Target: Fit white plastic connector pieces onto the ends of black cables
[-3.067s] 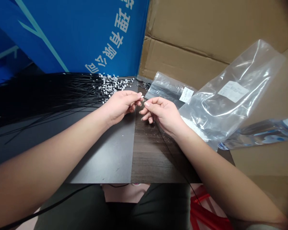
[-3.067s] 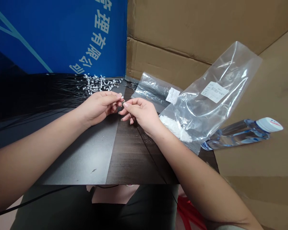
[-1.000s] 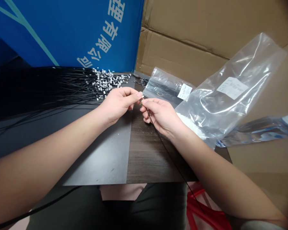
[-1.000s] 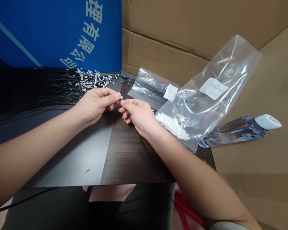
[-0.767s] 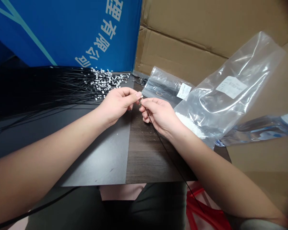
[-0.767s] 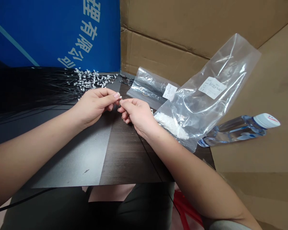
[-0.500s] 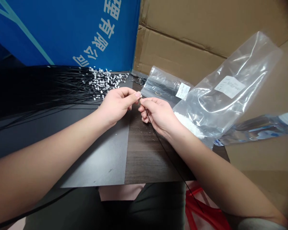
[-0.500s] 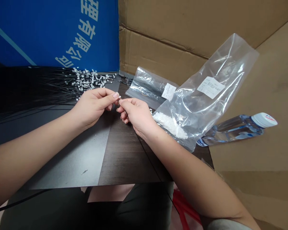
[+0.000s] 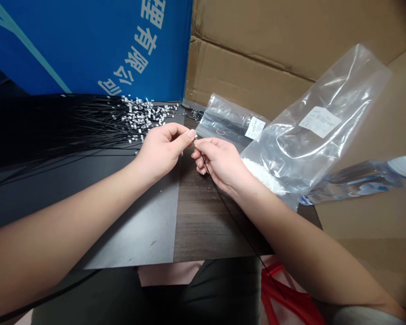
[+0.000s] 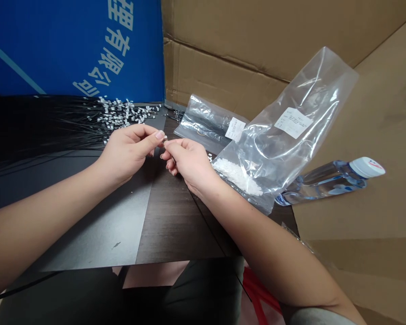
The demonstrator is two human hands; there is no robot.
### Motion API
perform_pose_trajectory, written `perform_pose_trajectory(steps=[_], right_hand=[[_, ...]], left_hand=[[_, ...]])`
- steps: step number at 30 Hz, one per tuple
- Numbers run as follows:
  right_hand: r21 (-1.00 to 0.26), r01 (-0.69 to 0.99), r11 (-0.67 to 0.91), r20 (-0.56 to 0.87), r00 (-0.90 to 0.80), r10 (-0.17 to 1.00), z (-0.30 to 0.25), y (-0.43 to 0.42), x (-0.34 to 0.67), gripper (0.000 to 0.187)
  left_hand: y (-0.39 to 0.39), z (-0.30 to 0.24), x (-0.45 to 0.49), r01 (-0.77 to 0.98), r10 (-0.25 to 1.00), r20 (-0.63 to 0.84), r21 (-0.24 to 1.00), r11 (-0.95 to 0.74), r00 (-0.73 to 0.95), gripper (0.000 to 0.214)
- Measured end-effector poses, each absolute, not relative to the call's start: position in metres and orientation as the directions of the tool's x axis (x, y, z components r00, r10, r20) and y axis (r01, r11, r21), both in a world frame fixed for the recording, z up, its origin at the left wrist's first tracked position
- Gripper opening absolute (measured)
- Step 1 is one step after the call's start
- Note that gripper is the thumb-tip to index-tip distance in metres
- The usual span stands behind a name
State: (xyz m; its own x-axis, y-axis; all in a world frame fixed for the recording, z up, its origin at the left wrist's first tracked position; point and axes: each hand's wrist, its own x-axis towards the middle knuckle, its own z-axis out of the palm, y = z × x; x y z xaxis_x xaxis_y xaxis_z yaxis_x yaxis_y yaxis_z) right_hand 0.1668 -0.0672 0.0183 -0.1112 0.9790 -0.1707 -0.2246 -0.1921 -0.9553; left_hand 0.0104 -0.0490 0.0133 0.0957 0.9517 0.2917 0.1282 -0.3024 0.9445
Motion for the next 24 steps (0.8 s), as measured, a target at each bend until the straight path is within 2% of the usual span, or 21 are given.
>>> perform_pose_trajectory(steps=[24], right_hand=[[-0.958, -0.236, -0.164, -0.14, -0.116, 0.983, 0.013, -0.067, 0.1654, 0.016]], left_hand=[[-0.0514, 0.014, 0.0113, 0.193, 0.953, 0.294, 0.933, -0.304, 0.079, 0.03]])
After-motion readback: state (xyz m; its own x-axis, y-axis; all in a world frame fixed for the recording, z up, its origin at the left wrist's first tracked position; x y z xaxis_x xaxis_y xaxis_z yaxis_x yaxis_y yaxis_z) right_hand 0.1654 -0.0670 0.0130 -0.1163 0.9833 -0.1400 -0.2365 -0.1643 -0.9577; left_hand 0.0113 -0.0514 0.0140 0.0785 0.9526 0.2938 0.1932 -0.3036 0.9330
